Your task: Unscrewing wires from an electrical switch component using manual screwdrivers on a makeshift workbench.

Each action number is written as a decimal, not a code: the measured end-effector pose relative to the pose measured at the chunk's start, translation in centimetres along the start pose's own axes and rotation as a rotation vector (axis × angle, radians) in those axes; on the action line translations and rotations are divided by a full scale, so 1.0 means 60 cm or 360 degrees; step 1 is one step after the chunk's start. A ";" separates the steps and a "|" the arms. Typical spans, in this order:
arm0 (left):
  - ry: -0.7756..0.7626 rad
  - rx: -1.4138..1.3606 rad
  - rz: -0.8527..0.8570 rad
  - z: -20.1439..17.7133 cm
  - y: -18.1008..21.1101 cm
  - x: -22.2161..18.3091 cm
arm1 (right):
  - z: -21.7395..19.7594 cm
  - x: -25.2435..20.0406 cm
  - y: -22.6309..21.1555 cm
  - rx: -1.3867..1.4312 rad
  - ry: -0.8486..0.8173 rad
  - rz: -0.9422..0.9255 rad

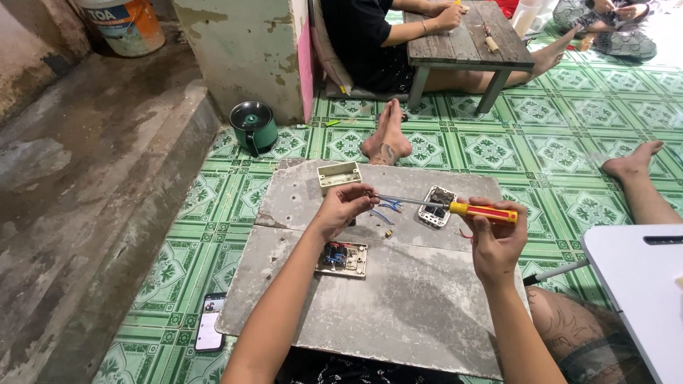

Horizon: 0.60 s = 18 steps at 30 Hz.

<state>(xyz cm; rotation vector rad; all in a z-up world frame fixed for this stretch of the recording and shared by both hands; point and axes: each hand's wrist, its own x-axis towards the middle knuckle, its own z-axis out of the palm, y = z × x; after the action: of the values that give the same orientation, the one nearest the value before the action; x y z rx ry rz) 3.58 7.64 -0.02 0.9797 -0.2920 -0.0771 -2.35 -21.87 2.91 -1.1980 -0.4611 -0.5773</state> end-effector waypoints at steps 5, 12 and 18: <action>-0.0026 -0.0062 -0.0036 0.002 0.004 -0.003 | -0.006 0.001 0.001 0.0031 -0.0006 0.0036; -0.0048 -0.0131 -0.0076 0.002 0.008 -0.006 | -0.002 0.000 -0.005 0.0038 -0.0013 0.0039; -0.0072 -0.0157 -0.0081 0.001 0.006 -0.006 | 0.010 -0.001 -0.016 0.0007 -0.0032 0.0009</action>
<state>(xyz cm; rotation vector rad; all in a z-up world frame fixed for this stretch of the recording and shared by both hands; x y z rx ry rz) 3.21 7.88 0.23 0.8883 -0.3019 -0.1589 -3.01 -21.50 3.75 -1.2012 -0.4760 -0.5597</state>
